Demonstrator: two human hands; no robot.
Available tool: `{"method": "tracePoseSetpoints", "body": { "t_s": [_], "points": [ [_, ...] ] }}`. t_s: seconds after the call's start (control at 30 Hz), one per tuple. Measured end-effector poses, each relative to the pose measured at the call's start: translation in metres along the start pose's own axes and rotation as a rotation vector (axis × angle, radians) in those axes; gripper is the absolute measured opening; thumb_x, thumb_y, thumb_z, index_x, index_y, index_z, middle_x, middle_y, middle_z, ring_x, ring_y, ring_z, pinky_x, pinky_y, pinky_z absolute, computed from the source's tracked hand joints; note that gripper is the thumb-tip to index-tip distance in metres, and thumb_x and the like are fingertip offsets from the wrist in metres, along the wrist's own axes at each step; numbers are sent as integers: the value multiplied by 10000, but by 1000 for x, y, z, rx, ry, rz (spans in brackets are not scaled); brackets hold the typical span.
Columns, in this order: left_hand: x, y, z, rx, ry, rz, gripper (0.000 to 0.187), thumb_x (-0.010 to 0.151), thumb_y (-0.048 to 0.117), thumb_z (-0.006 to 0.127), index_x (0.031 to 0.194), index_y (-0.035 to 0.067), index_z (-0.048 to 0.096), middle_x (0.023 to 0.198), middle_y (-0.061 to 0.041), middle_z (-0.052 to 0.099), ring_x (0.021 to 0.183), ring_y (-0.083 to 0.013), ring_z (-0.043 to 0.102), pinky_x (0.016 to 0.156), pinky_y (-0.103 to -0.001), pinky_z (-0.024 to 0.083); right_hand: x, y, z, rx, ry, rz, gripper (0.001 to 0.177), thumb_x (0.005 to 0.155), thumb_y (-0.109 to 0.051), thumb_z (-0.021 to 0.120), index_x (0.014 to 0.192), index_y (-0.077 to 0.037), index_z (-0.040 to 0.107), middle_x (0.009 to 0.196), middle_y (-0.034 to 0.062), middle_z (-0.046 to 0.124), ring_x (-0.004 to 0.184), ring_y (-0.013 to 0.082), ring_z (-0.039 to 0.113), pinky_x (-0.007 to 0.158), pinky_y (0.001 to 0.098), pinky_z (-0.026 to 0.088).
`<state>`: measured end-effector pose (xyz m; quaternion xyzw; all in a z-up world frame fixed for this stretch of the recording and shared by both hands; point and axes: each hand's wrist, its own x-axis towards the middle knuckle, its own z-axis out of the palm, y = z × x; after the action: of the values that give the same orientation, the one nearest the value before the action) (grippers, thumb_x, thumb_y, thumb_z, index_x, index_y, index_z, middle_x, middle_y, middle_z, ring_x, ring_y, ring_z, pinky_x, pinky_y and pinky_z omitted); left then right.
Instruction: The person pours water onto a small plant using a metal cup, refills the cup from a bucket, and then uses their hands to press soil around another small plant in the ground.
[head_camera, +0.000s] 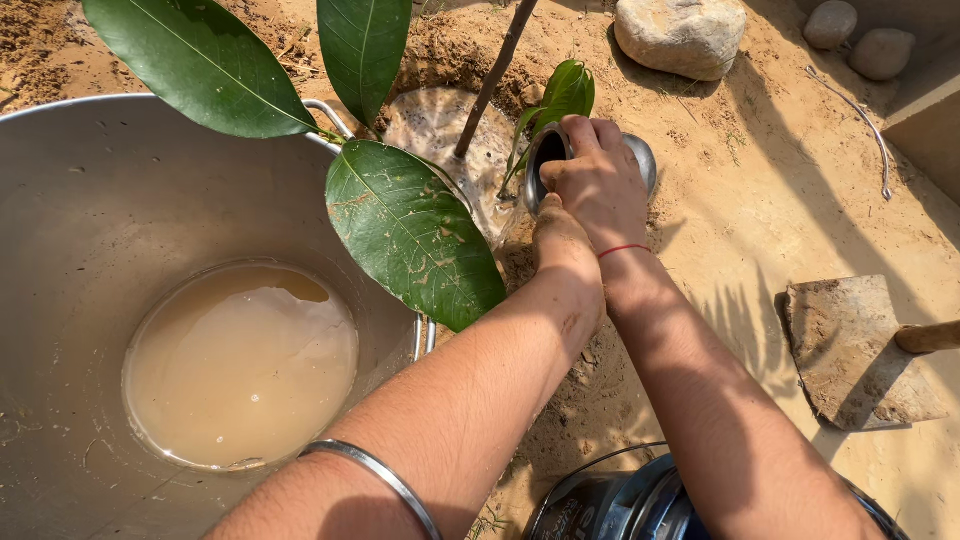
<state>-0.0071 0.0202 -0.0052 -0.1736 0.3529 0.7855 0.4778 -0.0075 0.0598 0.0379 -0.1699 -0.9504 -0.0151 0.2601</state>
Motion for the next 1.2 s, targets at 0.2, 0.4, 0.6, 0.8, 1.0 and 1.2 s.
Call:
{"method": "tracePoseSetpoints", "body": {
  "t_s": [0.2,0.4,0.6,0.8,1.0,1.2],
  "points": [
    [1,1,1,-40,13,18,778,947,568,405,1575,124,287,1597,-134,392,1465,-267,404,1213,-421,295,-3,-9,-9,-42,55,-64,514,680,-147,837,1166,-199,678,1320,85,574,1209,320,596,1032,415,460],
    [1,6,9,-71,-25,-3,777,947,559,413,1578,126,278,1601,-133,384,1467,-270,400,1213,-421,295,0,0,1,-28,104,-64,443,841,-196,767,1269,-139,667,1305,107,600,1150,333,623,1019,434,485],
    [-3,-3,2,-76,-23,-40,777,947,551,421,1581,129,269,1606,-132,376,1470,-272,396,1214,-421,294,2,0,0,-93,88,-112,379,805,-187,767,1171,-178,670,1312,89,598,1158,341,619,989,439,493],
    [-4,-5,4,-45,-31,-52,777,947,542,429,1584,131,260,1610,-132,368,1473,-275,391,1215,-420,293,-7,-3,-12,-214,19,-236,250,772,-163,768,1019,-202,759,1362,42,591,1244,284,599,1026,391,508],
    [-7,-5,3,-3,-45,-68,778,947,534,437,1587,133,251,1614,-131,360,1475,-277,387,1215,-420,292,0,-4,-7,-63,6,-65,395,805,-194,756,1194,-206,683,1299,85,590,1201,342,603,996,452,484],
    [-10,2,-3,15,-48,-74,779,947,526,445,1590,135,242,1618,-130,352,1478,-279,383,1216,-420,291,9,-3,-2,-29,-117,120,511,841,-247,709,1339,-184,608,1302,115,575,1169,376,591,983,467,461]
  ]
}}
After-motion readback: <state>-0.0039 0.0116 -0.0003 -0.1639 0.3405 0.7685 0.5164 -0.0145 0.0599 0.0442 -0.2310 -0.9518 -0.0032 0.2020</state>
